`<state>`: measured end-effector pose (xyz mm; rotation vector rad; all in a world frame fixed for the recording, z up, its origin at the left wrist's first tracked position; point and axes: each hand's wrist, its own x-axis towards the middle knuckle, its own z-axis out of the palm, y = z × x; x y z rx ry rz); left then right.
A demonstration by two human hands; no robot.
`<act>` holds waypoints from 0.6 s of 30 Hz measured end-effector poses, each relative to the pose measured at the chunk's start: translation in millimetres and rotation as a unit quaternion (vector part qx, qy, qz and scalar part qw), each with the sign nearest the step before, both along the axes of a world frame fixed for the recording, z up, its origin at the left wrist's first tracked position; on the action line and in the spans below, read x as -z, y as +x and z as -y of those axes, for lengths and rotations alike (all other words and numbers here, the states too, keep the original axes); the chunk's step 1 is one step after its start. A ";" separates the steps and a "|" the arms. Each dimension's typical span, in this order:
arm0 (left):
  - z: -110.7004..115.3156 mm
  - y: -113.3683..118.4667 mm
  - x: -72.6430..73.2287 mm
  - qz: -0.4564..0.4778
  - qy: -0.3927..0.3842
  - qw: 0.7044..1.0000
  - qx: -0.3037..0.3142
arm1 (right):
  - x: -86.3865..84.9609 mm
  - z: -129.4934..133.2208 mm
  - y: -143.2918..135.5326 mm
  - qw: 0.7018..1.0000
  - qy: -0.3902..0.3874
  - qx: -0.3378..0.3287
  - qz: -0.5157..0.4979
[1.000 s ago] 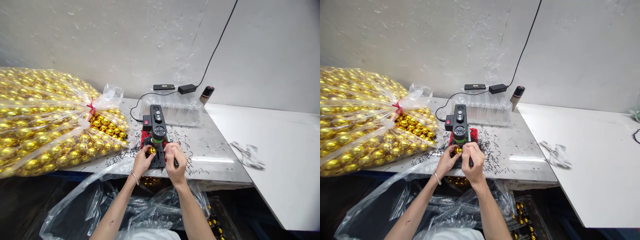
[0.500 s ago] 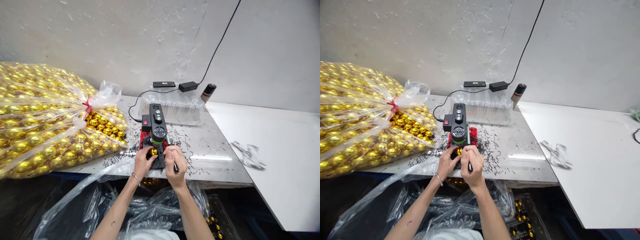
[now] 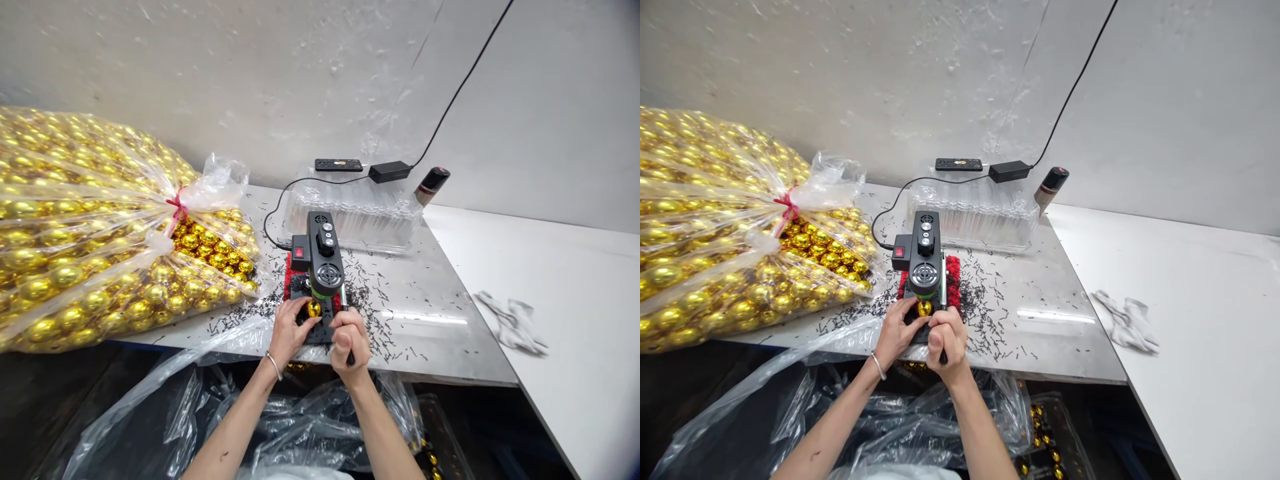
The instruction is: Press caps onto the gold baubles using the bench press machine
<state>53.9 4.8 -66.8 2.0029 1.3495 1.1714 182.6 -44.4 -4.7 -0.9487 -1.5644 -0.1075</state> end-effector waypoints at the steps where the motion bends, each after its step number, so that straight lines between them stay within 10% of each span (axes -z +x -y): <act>1: 0.1 0.1 0.0 0.001 0.002 1.000 0.000 | 3.6 -1.1 -0.2 1.000 0.006 0.003 -0.004; 11: -1.4 -1.2 3.9 -0.003 0.018 1.000 0.009 | 21.2 -7.4 -0.6 0.999 0.030 0.004 0.027; 18: -4.9 2.0 -3.4 0.020 0.003 1.000 -0.013 | -54.0 -0.6 -6.5 0.996 -0.040 0.005 -0.084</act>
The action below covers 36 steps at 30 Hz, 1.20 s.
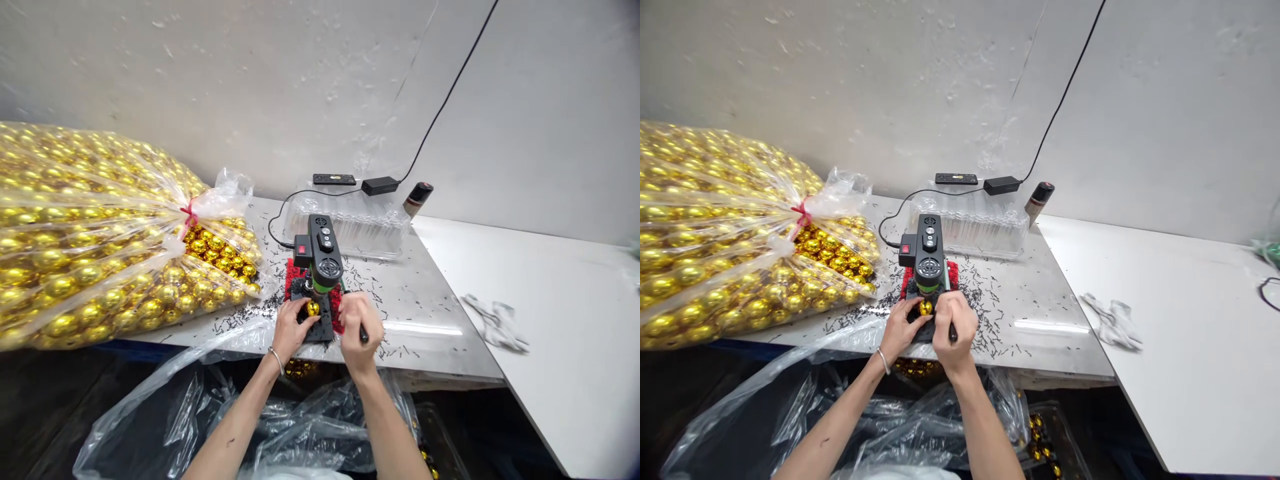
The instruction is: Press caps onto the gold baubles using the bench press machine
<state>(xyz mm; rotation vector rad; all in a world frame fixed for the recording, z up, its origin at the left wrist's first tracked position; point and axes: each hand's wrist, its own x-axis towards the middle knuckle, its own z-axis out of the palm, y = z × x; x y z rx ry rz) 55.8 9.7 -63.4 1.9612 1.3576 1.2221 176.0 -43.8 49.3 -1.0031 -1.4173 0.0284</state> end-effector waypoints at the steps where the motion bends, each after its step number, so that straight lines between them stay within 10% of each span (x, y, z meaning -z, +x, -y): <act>1: 3.6 -1.8 -3.7 0.004 0.000 1.000 -0.008 | -11.1 0.3 -0.2 1.000 -0.020 0.000 -0.006; 5: 44.4 -19.8 -14.6 -0.001 0.014 0.999 0.038 | -28.5 1.3 0.7 0.999 -0.047 -0.013 -0.004; 10: 95.9 -45.5 -8.7 -0.067 0.032 0.989 0.130 | -11.1 3.0 -0.2 1.000 -0.026 -0.010 0.007; 16: 9.8 -75.0 -42.8 -0.154 0.072 0.983 -0.062 | -4.8 2.3 -2.8 1.000 -0.012 -0.010 0.001; 23: -99.1 -80.4 -75.1 -0.383 -0.136 0.902 -0.147 | -3.5 3.3 -3.4 1.000 -0.015 -0.003 0.003; 31: -102.0 -73.5 -76.2 -0.355 -0.152 0.912 -0.136 | -0.7 3.6 -2.7 1.000 -0.004 -0.003 0.018; 36: -54.7 -86.9 -76.2 0.063 -0.178 0.979 -0.077 | 0.2 3.7 -2.4 1.000 0.002 -0.003 0.029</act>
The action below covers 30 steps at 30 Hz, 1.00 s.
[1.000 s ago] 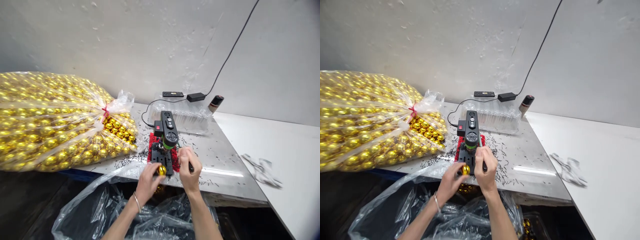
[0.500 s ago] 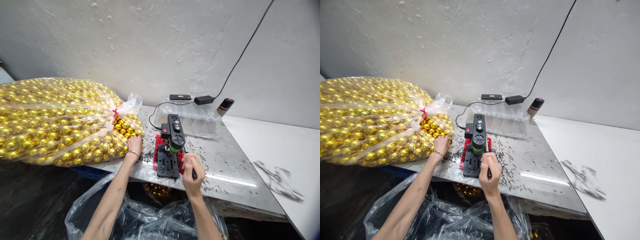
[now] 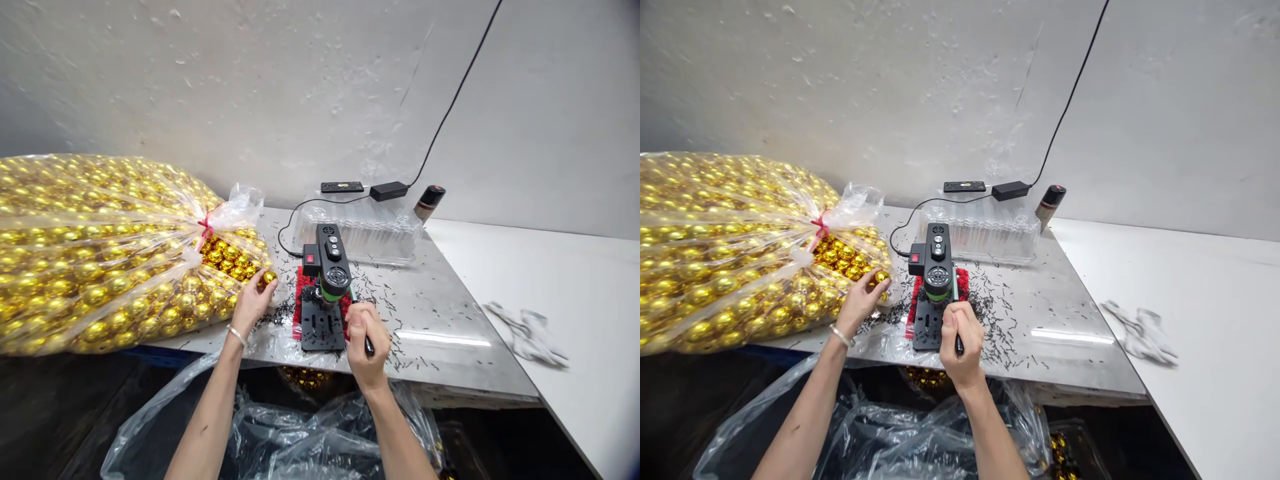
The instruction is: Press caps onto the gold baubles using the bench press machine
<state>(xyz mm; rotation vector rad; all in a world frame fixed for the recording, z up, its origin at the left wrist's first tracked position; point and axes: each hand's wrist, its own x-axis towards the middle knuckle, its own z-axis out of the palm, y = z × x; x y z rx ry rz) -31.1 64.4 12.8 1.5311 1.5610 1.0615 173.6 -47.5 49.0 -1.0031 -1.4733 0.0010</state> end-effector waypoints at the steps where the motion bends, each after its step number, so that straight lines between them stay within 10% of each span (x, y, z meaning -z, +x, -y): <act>1: 11.9 0.4 2.4 0.119 -0.035 0.992 0.017 | 0.3 -0.2 -0.1 1.000 0.002 0.002 -0.002; 5: 49.8 14.3 16.0 0.389 -0.165 0.905 0.044 | 0.5 -0.5 -0.2 1.000 0.007 0.000 -0.007; 14: 57.1 46.3 38.0 0.426 -0.205 0.881 0.025 | -2.0 0.5 2.0 1.000 -0.010 -0.002 0.006; 22: 58.6 74.3 61.8 0.133 -0.007 0.989 0.059 | -1.2 0.3 3.4 1.000 -0.008 -0.002 0.010; 30: 67.6 84.0 68.7 -0.087 0.101 0.989 0.066 | -0.7 1.2 3.7 1.000 -0.008 0.001 0.019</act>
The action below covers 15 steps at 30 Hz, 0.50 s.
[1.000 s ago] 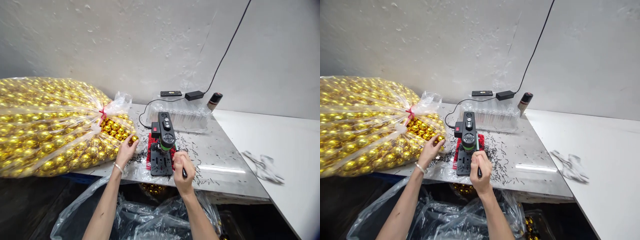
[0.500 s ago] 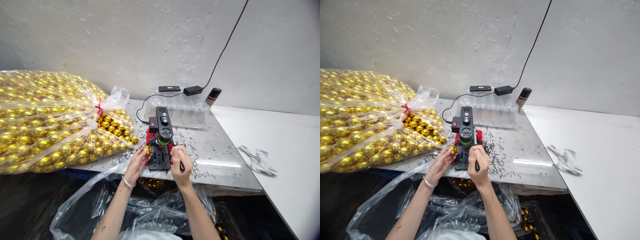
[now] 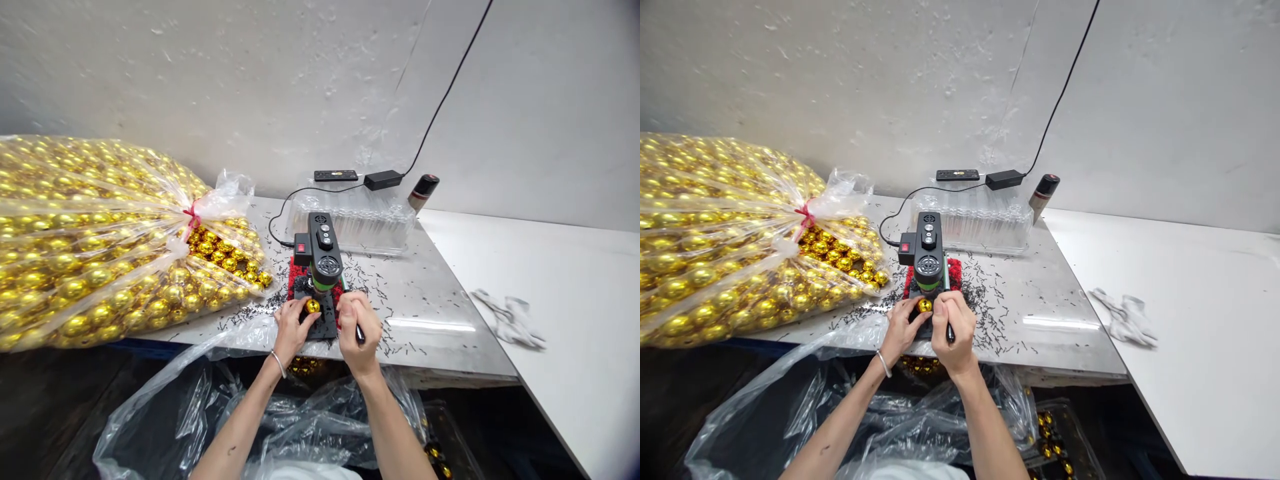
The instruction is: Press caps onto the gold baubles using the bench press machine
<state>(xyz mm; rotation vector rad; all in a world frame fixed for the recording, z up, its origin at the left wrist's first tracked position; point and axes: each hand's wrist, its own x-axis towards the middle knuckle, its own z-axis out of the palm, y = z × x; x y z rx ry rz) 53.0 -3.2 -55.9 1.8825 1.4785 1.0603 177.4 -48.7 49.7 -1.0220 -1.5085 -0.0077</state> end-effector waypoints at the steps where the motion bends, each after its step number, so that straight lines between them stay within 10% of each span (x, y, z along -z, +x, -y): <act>1: -0.6 1.0 -0.3 -0.006 0.011 1.000 0.005 | 0.0 0.1 -0.1 1.000 0.000 0.002 0.001; 15: -1.8 -3.0 2.1 -0.052 0.067 0.996 0.037 | -0.8 2.1 -0.8 1.000 0.002 -0.003 -0.005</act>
